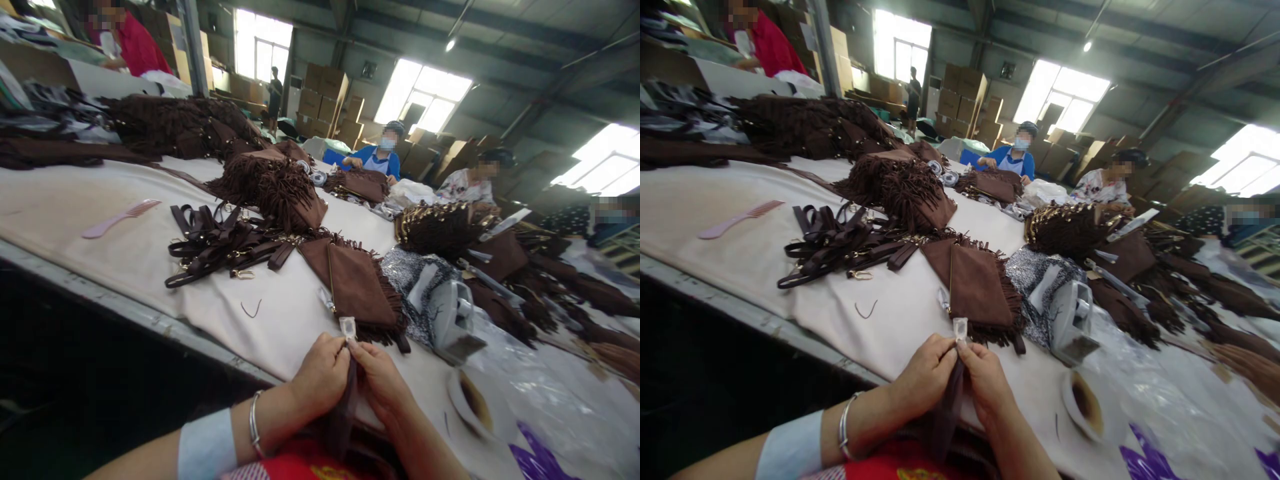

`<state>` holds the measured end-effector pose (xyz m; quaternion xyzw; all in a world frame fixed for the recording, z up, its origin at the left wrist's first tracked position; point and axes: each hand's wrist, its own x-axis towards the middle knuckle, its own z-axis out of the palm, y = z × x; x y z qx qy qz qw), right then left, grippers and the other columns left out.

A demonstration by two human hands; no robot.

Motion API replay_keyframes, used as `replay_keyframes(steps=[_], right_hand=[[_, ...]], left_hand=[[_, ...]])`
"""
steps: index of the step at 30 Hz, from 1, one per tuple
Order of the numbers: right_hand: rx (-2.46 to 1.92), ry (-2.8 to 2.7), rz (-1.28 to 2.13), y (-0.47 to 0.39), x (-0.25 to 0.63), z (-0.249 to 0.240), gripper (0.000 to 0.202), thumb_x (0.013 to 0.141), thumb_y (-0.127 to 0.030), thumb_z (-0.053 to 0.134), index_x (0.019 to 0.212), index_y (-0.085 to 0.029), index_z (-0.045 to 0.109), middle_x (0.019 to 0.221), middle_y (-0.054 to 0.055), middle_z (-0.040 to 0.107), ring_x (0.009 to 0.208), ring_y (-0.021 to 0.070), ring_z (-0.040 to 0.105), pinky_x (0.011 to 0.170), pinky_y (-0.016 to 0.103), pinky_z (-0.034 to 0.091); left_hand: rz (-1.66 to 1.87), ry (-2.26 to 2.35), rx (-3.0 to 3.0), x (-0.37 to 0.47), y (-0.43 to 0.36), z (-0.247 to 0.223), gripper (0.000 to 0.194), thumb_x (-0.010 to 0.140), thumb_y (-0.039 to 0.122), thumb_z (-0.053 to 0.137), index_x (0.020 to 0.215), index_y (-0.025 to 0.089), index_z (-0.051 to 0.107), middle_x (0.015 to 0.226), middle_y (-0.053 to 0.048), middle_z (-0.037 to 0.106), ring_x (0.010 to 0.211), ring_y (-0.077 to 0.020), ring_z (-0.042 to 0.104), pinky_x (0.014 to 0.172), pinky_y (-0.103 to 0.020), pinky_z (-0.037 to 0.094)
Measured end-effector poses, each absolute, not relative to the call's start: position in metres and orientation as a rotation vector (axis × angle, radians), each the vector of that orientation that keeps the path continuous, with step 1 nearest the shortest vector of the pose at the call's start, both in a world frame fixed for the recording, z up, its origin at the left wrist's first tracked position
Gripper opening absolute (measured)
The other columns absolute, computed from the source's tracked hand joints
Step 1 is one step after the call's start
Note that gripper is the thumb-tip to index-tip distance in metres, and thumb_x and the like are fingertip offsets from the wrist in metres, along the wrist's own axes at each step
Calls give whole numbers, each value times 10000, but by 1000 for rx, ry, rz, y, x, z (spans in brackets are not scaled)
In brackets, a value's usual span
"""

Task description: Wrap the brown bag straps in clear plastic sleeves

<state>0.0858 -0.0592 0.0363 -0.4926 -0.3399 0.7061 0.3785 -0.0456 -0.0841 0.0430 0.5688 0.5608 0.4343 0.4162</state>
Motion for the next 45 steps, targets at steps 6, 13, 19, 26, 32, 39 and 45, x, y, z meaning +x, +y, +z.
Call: replay_keyframes(steps=[6, 13, 19, 26, 32, 39, 45], right_hand=[[-1190, -514, 2037, -55, 99, 42, 227, 817, -352, 678, 811, -171, 540, 565, -54, 540, 366, 46, 433, 368, 157, 322], [-1118, -433, 2079, -58, 95, 39, 188, 887, -314, 597, 830, -149, 528, 545, -65, 494, 353, 25, 401, 358, 129, 296], [-1108, -487, 2086, -60, 93, 34, 254, 816, -353, 685, 842, -139, 549, 561, -63, 515, 369, 19, 397, 364, 128, 302], [-1148, -529, 1997, -64, 91, 34, 332, 727, -384, 761, 770, -169, 512, 541, -71, 528, 368, 20, 414, 361, 120, 294], [-1268, -676, 1901, -65, 89, 35, 404, 669, -457, 780, 734, -177, 496, 537, -75, 533, 356, 22, 409, 350, 130, 278], [-1466, -1080, 1627, -63, 90, 30, 410, 743, -536, 675, 651, -175, 504, 482, -71, 500, 355, 41, 398, 357, 165, 267], [-1628, -1464, 1325, -59, 92, 34, 392, 800, -542, 575, 631, -190, 537, 486, -42, 539, 362, 98, 459, 372, 218, 329]], left_hand=[[962, 1233, 628, -48, -77, 39, 213, 797, 307, 536, 940, 169, 614, 807, -32, 574, 679, -148, 567, 568, -267, 474], [882, 938, 229, -46, -67, 47, 225, 746, 352, 580, 784, 132, 599, 688, -39, 598, 509, -97, 520, 460, -200, 401], [909, 836, 156, -41, -63, 37, 145, 683, 274, 601, 665, 135, 565, 524, 23, 508, 418, -59, 418, 413, -173, 305], [1065, 1062, 511, -41, -73, 27, 142, 684, 273, 597, 621, 152, 555, 503, 40, 509, 440, -72, 449, 451, -202, 334], [1056, 1318, 764, -43, -75, 26, 202, 733, 361, 577, 644, 185, 533, 494, 50, 510, 401, -102, 468, 417, -232, 352], [1050, 1526, 1203, -47, -77, 29, 239, 781, 344, 545, 618, 175, 589, 508, 15, 558, 511, -120, 503, 512, -231, 360], [1061, 1565, 1319, -50, -70, 30, 236, 769, 302, 538, 582, 164, 582, 553, 10, 564, 548, -116, 490, 534, -233, 334]])
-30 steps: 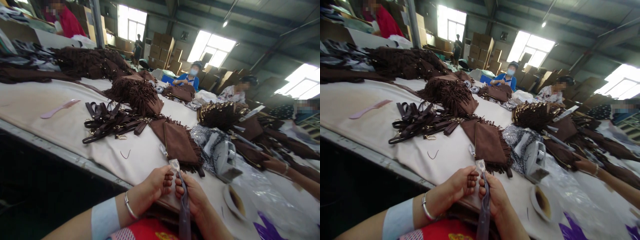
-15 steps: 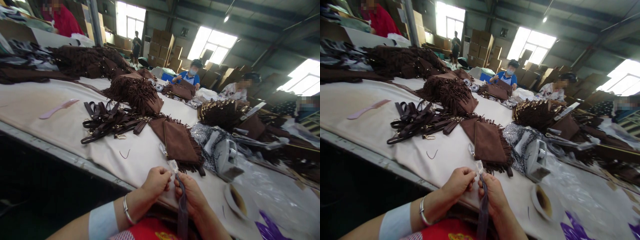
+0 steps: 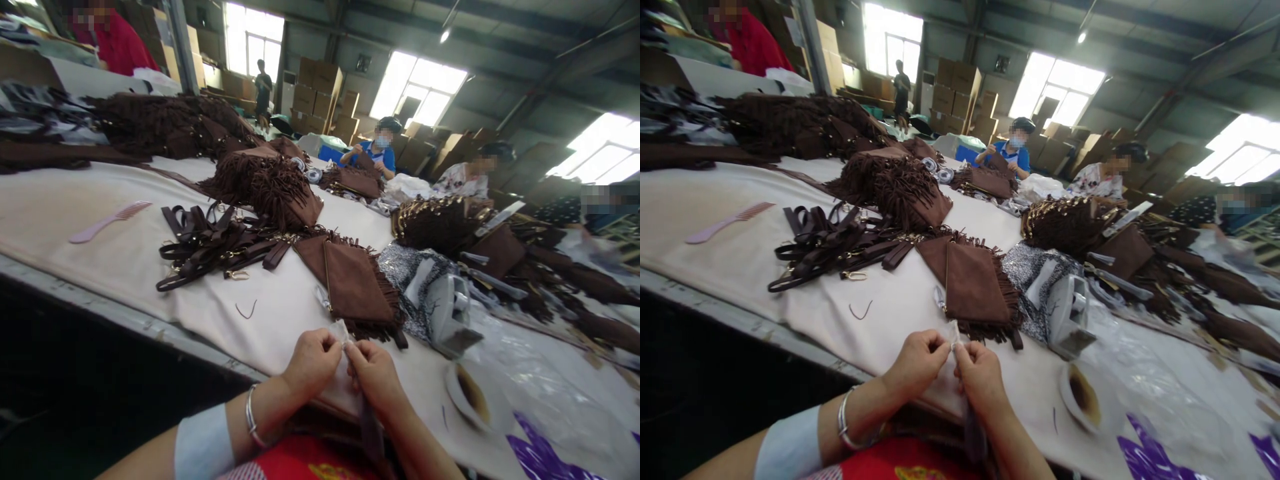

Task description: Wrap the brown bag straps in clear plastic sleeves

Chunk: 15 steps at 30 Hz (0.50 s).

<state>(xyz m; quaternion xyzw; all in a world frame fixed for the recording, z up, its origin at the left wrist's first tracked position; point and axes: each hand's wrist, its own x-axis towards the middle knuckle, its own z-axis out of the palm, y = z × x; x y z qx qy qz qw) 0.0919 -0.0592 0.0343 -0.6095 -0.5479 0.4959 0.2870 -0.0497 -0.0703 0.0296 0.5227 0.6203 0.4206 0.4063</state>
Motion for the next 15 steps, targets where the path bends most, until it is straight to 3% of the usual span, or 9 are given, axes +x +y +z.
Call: replay_keyframes(steps=[8, 12, 15], right_hand=[[-1657, -1793, 902, -59, 93, 31, 383, 835, -468, 554, 544, -220, 527, 489, 0, 573, 499, 151, 497, 500, 262, 338], [-1649, -1851, 832, -59, 92, 32, 357, 858, -431, 531, 565, -226, 539, 511, 4, 580, 515, 160, 493, 513, 272, 312], [-1621, -2021, 549, -61, 90, 32, 297, 886, -344, 508, 617, -224, 539, 571, 18, 594, 553, 165, 506, 543, 279, 300]], left_hand=[[1054, 1523, 1351, -55, -62, 32, 209, 742, 266, 547, 561, 167, 580, 552, 9, 571, 562, -122, 500, 555, -236, 343], [1056, 1525, 1438, -55, -66, 34, 229, 771, 271, 532, 572, 171, 581, 557, 5, 575, 560, -125, 503, 550, -241, 325], [1065, 1546, 1467, -54, -68, 38, 229, 782, 256, 515, 577, 174, 576, 570, -3, 589, 564, -129, 514, 553, -244, 325]])
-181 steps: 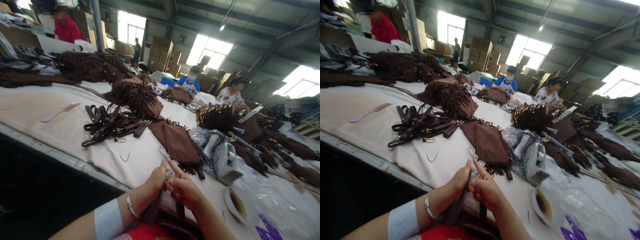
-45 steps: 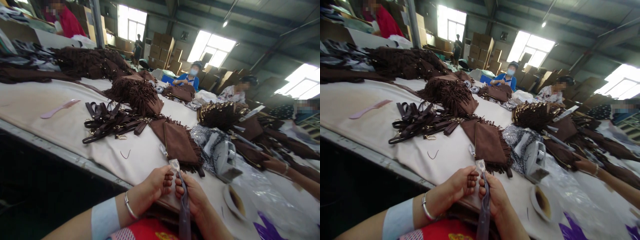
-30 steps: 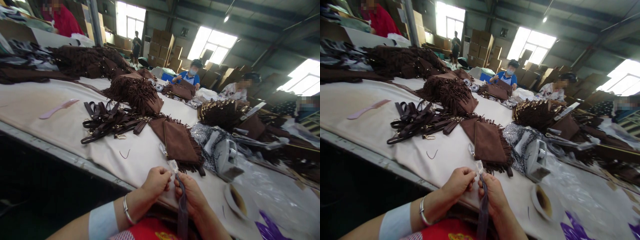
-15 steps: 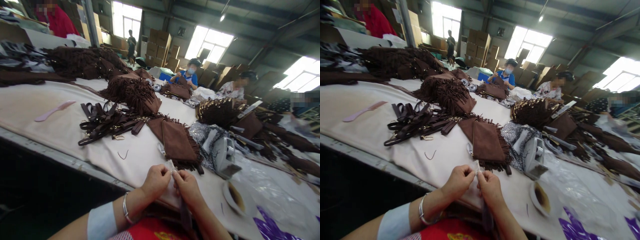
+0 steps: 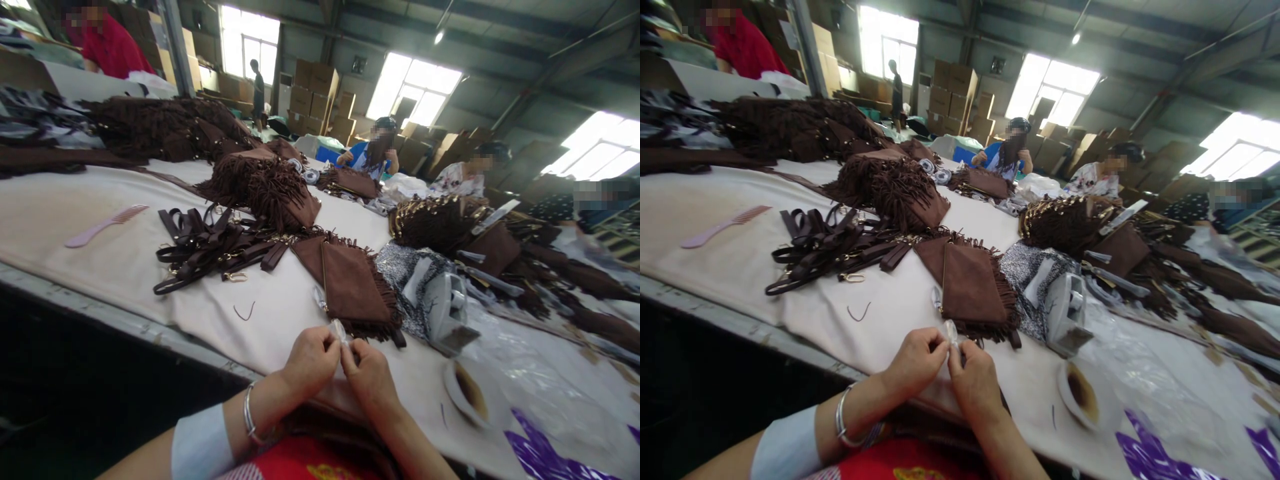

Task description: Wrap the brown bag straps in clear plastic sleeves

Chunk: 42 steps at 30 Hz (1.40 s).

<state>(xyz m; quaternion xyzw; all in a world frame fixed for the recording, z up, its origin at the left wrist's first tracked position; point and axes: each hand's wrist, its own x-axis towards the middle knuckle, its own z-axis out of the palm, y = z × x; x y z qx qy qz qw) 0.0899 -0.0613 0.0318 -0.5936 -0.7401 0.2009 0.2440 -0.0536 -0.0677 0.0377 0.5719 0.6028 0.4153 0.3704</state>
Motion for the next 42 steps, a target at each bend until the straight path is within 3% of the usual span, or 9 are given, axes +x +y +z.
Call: replay_keyframes(steps=[6, 11, 15, 19, 23, 28, 33, 37, 42], right_hand=[[-1441, -2400, -143, -68, 88, 32, 207, 890, -139, 478, 721, -187, 588, 643, 70, 618, 555, 178, 532, 536, 305, 254], [-1287, -2502, -292, -70, 89, 34, 215, 832, -26, 481, 734, -179, 597, 641, 63, 603, 565, 187, 535, 540, 312, 252], [-1414, -2361, -1, -70, 93, 31, 225, 906, -150, 462, 737, -184, 607, 682, 79, 635, 609, 195, 567, 567, 303, 304], [-1564, -2015, 716, -68, 98, 34, 276, 924, -386, 484, 764, -209, 622, 675, 41, 655, 623, 190, 593, 590, 281, 388], [-1592, -1792, 1116, -71, 98, 44, 260, 901, -399, 490, 888, -209, 667, 682, 24, 666, 561, 186, 596, 542, 281, 431], [-1399, -2061, 676, -81, 93, 43, 243, 894, -260, 504, 1061, -212, 674, 949, 97, 711, 879, 254, 650, 794, 338, 461], [-1398, -2323, 180, -85, 96, 28, 281, 941, -198, 417, 1106, -163, 642, 858, 119, 698, 766, 228, 654, 711, 315, 458], [-1315, -2447, -196, -85, 100, 25, 268, 903, -106, 440, 1103, -125, 618, 781, 86, 670, 663, 207, 618, 613, 306, 429], [-1183, -2552, -477, -88, 96, 30, 305, 806, -9, 479, 1055, -95, 633, 729, 84, 635, 630, 221, 573, 606, 344, 419]], left_hand=[[1045, 1583, 1455, -50, -64, 44, 201, 762, 215, 509, 574, 178, 571, 584, -19, 609, 594, -148, 541, 574, -250, 341], [969, 1624, 1611, -48, -65, 44, 226, 792, 218, 503, 576, 185, 562, 593, -34, 596, 583, -149, 515, 585, -263, 335], [1026, 1507, 1655, -53, -64, 47, 332, 873, 293, 444, 583, 188, 566, 605, -32, 580, 598, -145, 510, 610, -261, 361], [1085, 1404, 1171, -63, -59, 43, 261, 844, 374, 479, 723, 175, 598, 604, 11, 564, 501, -116, 511, 513, -232, 390], [883, 1382, 979, -66, -63, 34, 211, 770, 369, 538, 694, 174, 570, 527, 43, 507, 406, -107, 456, 418, -226, 341], [790, 1277, 961, -57, -70, 33, 373, 767, 511, 539, 588, 184, 518, 451, 62, 410, 399, -96, 391, 413, -231, 276], [829, 1208, 832, -53, -68, 31, 407, 720, 552, 586, 569, 197, 455, 472, 80, 369, 399, -75, 334, 408, -227, 251], [823, 1167, 793, -54, -64, 26, 404, 692, 552, 612, 580, 189, 476, 495, 73, 398, 400, -74, 343, 396, -225, 236], [804, 1193, 840, -52, -59, 27, 222, 674, 337, 616, 561, 184, 502, 454, 77, 373, 389, -73, 317, 389, -227, 202]])
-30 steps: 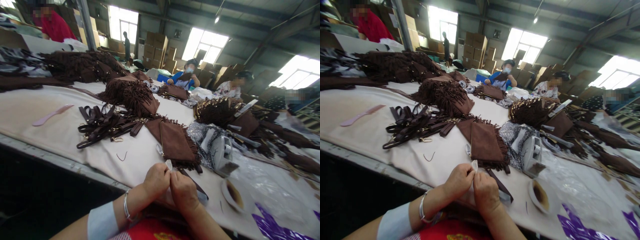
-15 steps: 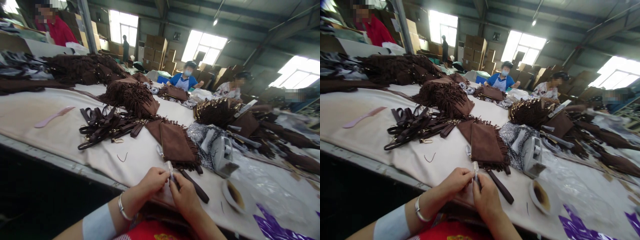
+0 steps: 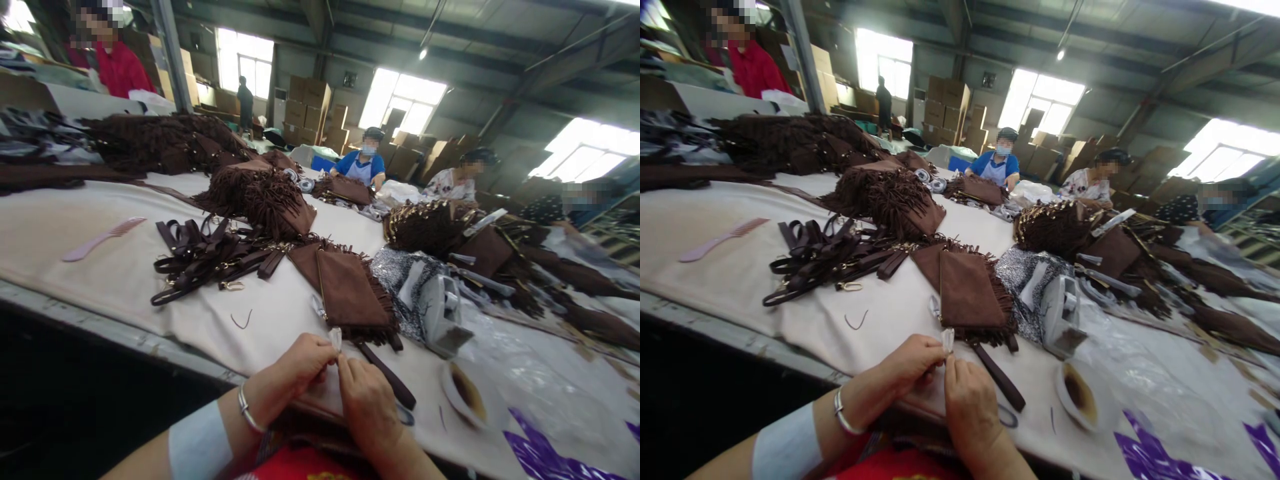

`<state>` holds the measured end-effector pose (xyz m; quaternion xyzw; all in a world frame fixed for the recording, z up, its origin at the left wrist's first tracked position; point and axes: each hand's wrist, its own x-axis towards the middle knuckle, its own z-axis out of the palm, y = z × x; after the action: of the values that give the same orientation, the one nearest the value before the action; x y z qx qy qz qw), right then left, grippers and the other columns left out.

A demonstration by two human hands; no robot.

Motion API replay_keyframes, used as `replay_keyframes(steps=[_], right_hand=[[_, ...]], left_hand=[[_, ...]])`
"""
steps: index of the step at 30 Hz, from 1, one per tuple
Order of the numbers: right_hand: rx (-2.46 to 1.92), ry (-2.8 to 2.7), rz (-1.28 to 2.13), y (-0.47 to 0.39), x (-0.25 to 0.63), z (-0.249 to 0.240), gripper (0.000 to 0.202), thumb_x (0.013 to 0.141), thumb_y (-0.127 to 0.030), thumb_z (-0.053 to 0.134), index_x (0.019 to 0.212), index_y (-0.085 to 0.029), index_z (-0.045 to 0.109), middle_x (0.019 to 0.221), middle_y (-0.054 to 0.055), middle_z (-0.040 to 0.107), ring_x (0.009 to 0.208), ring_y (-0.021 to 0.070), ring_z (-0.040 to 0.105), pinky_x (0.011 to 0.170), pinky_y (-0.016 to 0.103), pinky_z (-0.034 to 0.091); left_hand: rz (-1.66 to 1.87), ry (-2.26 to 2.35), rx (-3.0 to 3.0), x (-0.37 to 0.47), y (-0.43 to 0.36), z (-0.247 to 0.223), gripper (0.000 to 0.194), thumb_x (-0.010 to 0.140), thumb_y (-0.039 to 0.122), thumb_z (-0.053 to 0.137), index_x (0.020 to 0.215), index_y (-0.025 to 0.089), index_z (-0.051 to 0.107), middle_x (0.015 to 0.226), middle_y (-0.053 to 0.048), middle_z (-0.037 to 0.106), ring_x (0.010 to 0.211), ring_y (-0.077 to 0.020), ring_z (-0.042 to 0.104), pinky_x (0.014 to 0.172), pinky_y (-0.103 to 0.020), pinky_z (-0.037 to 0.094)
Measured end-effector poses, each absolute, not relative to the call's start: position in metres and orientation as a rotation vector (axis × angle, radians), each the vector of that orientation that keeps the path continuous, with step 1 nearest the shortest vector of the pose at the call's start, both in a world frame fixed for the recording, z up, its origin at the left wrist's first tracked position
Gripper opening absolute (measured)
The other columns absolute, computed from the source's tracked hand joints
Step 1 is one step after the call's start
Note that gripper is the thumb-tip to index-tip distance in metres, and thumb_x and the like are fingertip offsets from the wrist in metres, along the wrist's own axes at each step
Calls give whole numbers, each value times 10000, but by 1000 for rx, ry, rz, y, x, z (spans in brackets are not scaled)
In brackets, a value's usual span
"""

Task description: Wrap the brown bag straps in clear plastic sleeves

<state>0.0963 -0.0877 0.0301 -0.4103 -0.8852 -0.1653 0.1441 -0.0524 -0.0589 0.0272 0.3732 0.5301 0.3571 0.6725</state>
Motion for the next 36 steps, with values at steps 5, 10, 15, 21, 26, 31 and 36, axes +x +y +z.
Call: replay_keyframes(steps=[5, 10, 15, 21, 26, 31, 36], right_hand=[[-1185, -2547, -403, -89, 91, 26, 269, 791, 1, 473, 940, -113, 666, 706, 80, 627, 628, 234, 569, 616, 365, 430], [-1355, -2179, 368, -84, 97, 31, 242, 918, -184, 455, 1044, -147, 659, 807, 85, 672, 698, 204, 614, 637, 309, 453], [-1423, -1278, 1463, -78, 98, 47, 327, 855, -477, 589, 911, -158, 635, 671, -6, 596, 437, 70, 445, 413, 196, 310], [-1190, -791, 1775, -85, 91, 46, 397, 716, -481, 754, 855, -149, 586, 659, -34, 571, 434, 25, 437, 402, 136, 264], [-1157, -697, 1885, -85, 100, 45, 420, 693, -458, 782, 883, -154, 563, 594, -54, 547, 372, 10, 383, 376, 134, 194], [-1102, -615, 1930, -83, 107, 40, 419, 698, -465, 775, 876, -167, 541, 585, -59, 540, 360, 15, 379, 371, 141, 180], [-1019, -755, 1873, -84, 100, 41, 381, 748, -470, 725, 903, -154, 580, 620, -40, 562, 403, 32, 415, 392, 152, 260]], left_hand=[[864, 1425, 885, -39, -55, 26, 152, 657, 170, 580, 527, 171, 502, 438, 76, 364, 412, -60, 293, 416, -223, 173], [909, 1173, 608, -42, -53, 29, 144, 714, 257, 609, 632, 174, 523, 493, 76, 397, 410, -59, 306, 413, -206, 215], [856, 846, 309, -55, -49, 27, 316, 779, 443, 611, 841, 133, 605, 689, 4, 551, 490, -66, 444, 479, -195, 355], [1015, 1072, 444, -38, -44, 18, 295, 778, 417, 628, 674, 186, 477, 531, 81, 395, 405, -52, 313, 425, -194, 257], [1068, 1533, 993, -45, -26, 16, 305, 844, 378, 513, 602, 194, 492, 498, 47, 450, 400, -84, 385, 437, -233, 270], [1070, 1666, 1051, -62, -17, 24, 265, 844, 319, 498, 612, 191, 510, 478, 45, 452, 421, -98, 425, 451, -229, 314], [876, 1164, 455, -49, -49, 38, 272, 814, 423, 572, 781, 153, 580, 679, -36, 632, 539, -142, 592, 485, -247, 448]])
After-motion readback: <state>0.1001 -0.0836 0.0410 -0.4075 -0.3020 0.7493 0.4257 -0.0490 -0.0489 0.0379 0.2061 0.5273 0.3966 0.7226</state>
